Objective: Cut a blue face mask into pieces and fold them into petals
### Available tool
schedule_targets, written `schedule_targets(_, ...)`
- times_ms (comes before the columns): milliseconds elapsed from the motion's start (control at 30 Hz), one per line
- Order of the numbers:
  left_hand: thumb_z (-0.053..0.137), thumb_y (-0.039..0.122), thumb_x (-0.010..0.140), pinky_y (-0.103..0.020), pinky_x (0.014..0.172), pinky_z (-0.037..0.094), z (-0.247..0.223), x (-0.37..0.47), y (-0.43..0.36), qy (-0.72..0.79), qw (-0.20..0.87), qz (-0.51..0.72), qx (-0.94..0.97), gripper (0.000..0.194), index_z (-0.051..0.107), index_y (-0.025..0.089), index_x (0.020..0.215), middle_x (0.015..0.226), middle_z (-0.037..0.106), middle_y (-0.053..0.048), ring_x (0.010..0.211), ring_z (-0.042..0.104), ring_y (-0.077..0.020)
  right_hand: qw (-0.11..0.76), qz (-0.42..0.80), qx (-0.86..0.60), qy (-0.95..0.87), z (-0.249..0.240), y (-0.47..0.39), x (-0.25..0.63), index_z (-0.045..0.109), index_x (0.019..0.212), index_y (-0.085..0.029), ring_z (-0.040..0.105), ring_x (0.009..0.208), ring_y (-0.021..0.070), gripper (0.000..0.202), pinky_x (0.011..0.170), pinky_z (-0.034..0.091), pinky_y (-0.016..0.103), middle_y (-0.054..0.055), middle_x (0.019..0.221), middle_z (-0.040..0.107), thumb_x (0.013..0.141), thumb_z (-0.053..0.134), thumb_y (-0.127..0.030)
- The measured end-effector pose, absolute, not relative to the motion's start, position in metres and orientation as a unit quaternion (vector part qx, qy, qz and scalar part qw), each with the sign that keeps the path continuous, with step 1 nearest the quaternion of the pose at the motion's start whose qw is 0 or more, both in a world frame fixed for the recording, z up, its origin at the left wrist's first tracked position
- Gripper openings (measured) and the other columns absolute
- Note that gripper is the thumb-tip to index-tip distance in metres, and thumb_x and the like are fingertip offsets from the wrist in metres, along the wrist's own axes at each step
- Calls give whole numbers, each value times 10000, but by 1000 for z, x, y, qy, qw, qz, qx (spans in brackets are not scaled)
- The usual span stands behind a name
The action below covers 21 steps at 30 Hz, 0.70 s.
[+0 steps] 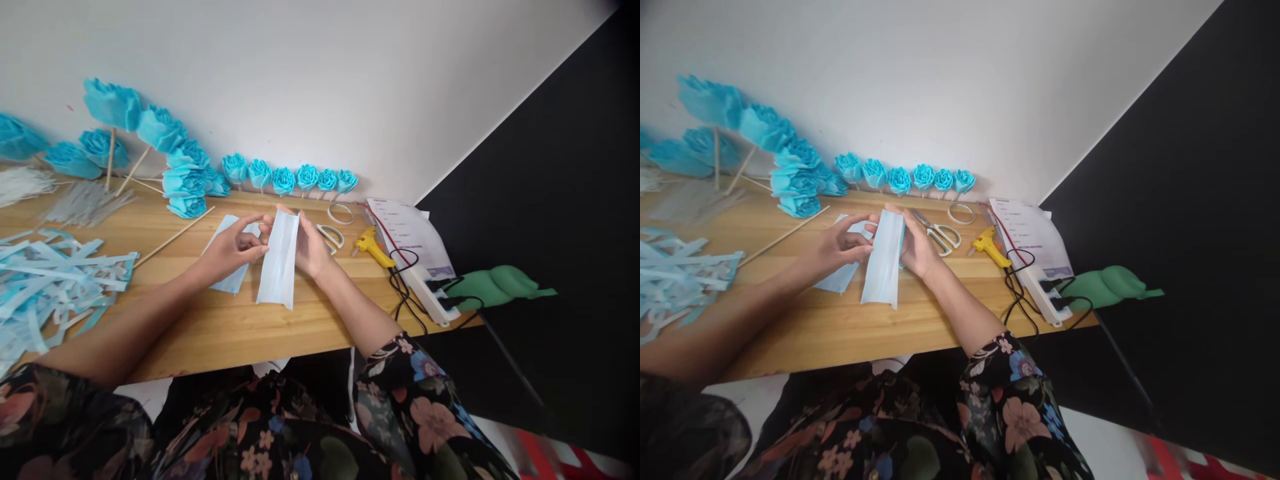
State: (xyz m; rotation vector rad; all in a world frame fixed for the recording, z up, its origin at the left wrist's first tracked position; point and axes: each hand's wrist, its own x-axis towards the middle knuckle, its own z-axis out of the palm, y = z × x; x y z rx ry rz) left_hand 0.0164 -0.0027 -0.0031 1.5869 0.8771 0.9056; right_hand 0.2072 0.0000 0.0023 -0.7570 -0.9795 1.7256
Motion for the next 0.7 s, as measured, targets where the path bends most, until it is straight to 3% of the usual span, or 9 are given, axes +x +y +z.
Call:
schedule_targets(100, 696, 329, 802, -241, 565, 439, 1, 17, -7, 369, 559, 354, 653, 788, 334, 158, 1480, 689, 655, 26, 592, 599, -133, 479, 711, -316, -406, 1, 0, 207, 534, 1313, -233, 685, 1051, 286, 716, 839, 577, 451, 94, 1166, 722, 807, 514, -739)
schedule_targets(267, 719, 289, 757, -253, 593, 457, 4, 20, -10, 369, 557, 358, 652, 942, 216, 175, 1545, 659, 631, 44, 583, 595, -133, 488, 694, -317, -423, 7, -4, 207, 511, 1366, -266, 657, 1101, 291, 810, 876, 560, 485, 94, 1218, 701, 778, 463, -822)
schedule_targets(400, 708, 271, 754, -240, 558, 409, 3, 19, -7, 374, 533, 387, 653, 923, 236, 231, 1547, 643, 588, 57, 540, 550, -118, 510, 672, -304, -442, 13, -7, 210, 504, 1385, -306, 615, 1181, 284, 792, 945, 525, 521, 79, 1294, 663, 768, 506, -803)
schedule_targets(533, 694, 269, 771, -232, 524, 372, 8, 16, -5, 389, 513, 420, 639, 836, 316, 235, 1516, 649, 573, 53, 515, 499, -103, 518, 671, -301, -437, 8, -3, 212, 569, 1320, -293, 626, 1180, 257, 673, 990, 516, 473, 53, 1276, 678, 734, 699, -597)
schedule_targets(633, 692, 288, 785, -227, 522, 375, 13, 14, -6, 404, 511, 443, 616, 775, 369, 214, 1485, 672, 593, 36, 539, 510, -107, 535, 666, -330, -402, -2, 2, 210, 667, 1146, -234, 688, 1049, 250, 538, 952, 550, 408, 34, 1107, 749, 640, 802, -359)
schedule_targets(700, 685, 315, 798, -231, 519, 381, 15, 13, -7, 414, 516, 452, 598, 739, 395, 210, 1469, 719, 626, 11, 551, 525, -116, 548, 658, -349, -380, -7, 4, 209, 690, 1047, -212, 710, 972, 252, 466, 905, 573, 395, 28, 994, 772, 604, 809, -288)
